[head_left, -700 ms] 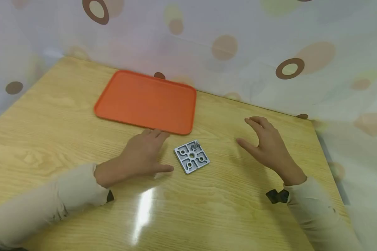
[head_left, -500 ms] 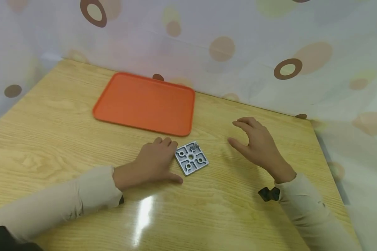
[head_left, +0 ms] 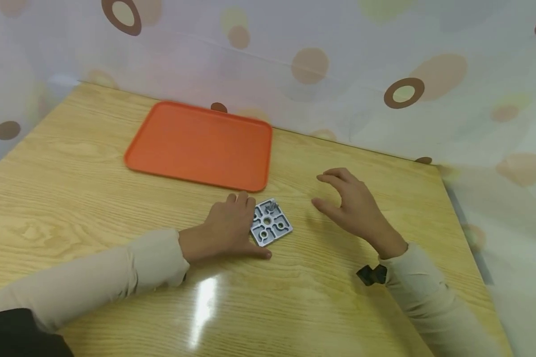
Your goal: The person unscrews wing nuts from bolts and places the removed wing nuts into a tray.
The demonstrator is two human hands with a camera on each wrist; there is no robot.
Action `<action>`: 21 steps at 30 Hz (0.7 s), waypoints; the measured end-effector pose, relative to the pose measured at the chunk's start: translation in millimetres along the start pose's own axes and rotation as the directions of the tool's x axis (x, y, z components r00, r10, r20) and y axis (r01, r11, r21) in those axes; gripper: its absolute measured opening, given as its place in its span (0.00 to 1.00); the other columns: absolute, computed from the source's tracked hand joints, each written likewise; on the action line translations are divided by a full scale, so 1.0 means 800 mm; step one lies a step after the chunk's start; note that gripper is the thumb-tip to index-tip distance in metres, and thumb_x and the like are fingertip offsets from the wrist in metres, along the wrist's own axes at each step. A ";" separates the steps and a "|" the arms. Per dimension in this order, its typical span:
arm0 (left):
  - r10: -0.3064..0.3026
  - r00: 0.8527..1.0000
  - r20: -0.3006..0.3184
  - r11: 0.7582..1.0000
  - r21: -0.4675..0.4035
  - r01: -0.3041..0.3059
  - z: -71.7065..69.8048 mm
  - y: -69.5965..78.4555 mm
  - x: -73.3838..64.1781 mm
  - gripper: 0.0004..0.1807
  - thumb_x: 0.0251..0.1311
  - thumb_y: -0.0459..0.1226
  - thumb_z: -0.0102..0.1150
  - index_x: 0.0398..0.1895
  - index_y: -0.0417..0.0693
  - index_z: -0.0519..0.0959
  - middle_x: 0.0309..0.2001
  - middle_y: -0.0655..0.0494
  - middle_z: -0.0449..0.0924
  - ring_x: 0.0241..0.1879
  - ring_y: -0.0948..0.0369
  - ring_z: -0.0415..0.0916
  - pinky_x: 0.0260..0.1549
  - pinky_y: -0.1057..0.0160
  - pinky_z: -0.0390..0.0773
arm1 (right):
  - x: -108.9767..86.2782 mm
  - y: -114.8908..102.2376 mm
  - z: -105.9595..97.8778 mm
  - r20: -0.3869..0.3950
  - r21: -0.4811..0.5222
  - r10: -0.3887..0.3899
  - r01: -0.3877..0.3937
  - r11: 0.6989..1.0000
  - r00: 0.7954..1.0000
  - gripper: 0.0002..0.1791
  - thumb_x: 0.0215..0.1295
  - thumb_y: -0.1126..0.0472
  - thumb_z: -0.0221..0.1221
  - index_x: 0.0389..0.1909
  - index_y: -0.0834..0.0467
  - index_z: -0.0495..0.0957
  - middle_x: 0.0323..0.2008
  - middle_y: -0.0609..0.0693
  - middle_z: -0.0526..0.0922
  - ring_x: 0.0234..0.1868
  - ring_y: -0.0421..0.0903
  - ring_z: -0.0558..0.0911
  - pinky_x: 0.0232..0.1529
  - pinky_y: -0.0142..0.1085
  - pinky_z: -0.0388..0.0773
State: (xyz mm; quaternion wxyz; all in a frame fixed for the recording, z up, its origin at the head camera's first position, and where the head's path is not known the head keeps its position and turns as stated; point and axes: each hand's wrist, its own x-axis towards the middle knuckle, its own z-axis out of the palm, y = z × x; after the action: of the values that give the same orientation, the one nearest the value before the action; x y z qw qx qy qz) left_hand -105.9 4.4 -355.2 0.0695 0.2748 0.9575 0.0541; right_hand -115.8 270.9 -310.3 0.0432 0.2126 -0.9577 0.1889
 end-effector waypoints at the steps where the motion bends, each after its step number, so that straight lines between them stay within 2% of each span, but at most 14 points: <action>1: -0.001 1.000 0.000 1.000 0.001 0.001 0.000 0.000 0.002 0.58 0.35 0.77 0.64 0.54 0.35 0.71 0.48 0.45 0.74 0.43 0.51 0.75 0.24 0.56 0.83 | 0.000 -0.002 0.001 0.024 0.027 0.014 -0.015 1.000 1.000 0.28 0.66 0.55 0.64 0.63 0.65 0.74 0.61 0.61 0.74 0.59 0.60 0.77 0.58 0.59 0.78; 5: 0.001 1.000 -0.005 0.999 -0.037 -0.002 -0.002 0.000 0.007 0.51 0.37 0.70 0.69 0.50 0.35 0.74 0.45 0.46 0.74 0.41 0.54 0.73 0.26 0.57 0.84 | 0.000 -0.011 0.007 0.099 0.113 0.046 -0.058 0.992 0.994 0.29 0.67 0.54 0.63 0.65 0.64 0.72 0.63 0.58 0.73 0.64 0.58 0.74 0.65 0.58 0.75; 8: 0.003 1.000 -0.009 0.995 -0.098 -0.004 -0.004 -0.002 0.009 0.47 0.36 0.65 0.71 0.50 0.36 0.75 0.45 0.47 0.75 0.42 0.55 0.72 0.30 0.58 0.85 | 0.001 -0.015 0.010 0.100 0.126 0.039 -0.051 0.991 0.994 0.29 0.67 0.54 0.63 0.65 0.63 0.72 0.63 0.58 0.73 0.63 0.57 0.75 0.65 0.57 0.76; 11: 0.027 0.999 -0.032 0.989 -0.144 -0.031 -0.010 -0.006 0.008 0.49 0.35 0.64 0.71 0.54 0.35 0.75 0.49 0.46 0.75 0.45 0.54 0.73 0.37 0.56 0.87 | 0.002 -0.018 0.011 0.088 0.139 0.027 -0.039 0.989 0.996 0.28 0.66 0.55 0.64 0.64 0.63 0.73 0.62 0.57 0.74 0.62 0.56 0.76 0.63 0.56 0.77; 13: 0.055 0.996 -0.069 0.984 -0.168 -0.066 -0.015 -0.010 0.006 0.50 0.35 0.63 0.71 0.56 0.35 0.75 0.51 0.45 0.75 0.46 0.53 0.73 0.41 0.55 0.87 | 0.003 -0.018 0.012 0.081 0.152 0.009 -0.021 0.988 0.997 0.27 0.66 0.56 0.64 0.63 0.63 0.74 0.61 0.57 0.75 0.60 0.57 0.76 0.61 0.56 0.79; 16: 0.102 0.985 -0.141 0.967 -0.219 -0.132 -0.024 -0.016 0.003 0.51 0.32 0.61 0.72 0.57 0.35 0.75 0.48 0.48 0.74 0.42 0.55 0.73 0.41 0.57 0.86 | 0.007 -0.021 0.013 0.069 0.173 -0.018 0.006 0.985 0.997 0.26 0.66 0.57 0.64 0.62 0.63 0.75 0.59 0.57 0.76 0.58 0.56 0.77 0.57 0.56 0.80; 19: 0.121 0.969 -0.215 0.939 -0.293 -0.182 -0.032 -0.023 -0.001 0.49 0.30 0.58 0.74 0.57 0.37 0.75 0.48 0.50 0.74 0.42 0.57 0.73 0.44 0.60 0.85 | 0.012 -0.023 0.010 0.066 0.208 -0.027 0.012 0.978 0.997 0.25 0.67 0.59 0.64 0.62 0.61 0.75 0.58 0.57 0.78 0.56 0.56 0.78 0.55 0.55 0.81; 21: 0.120 0.959 -0.256 0.911 -0.355 -0.209 -0.039 -0.029 -0.004 0.48 0.29 0.55 0.76 0.56 0.39 0.74 0.48 0.52 0.75 0.44 0.56 0.74 0.45 0.60 0.85 | 0.016 -0.023 0.007 0.058 0.263 -0.032 0.015 0.965 0.998 0.24 0.67 0.61 0.63 0.63 0.60 0.75 0.57 0.56 0.79 0.55 0.55 0.79 0.54 0.55 0.81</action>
State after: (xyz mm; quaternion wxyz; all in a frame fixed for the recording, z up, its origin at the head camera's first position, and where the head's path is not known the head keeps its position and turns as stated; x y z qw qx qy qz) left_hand -120.3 -18.9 -327.6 0.0055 0.3280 0.9038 0.2747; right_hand -119.4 248.6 -307.0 -0.0128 0.2336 -0.9227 0.3066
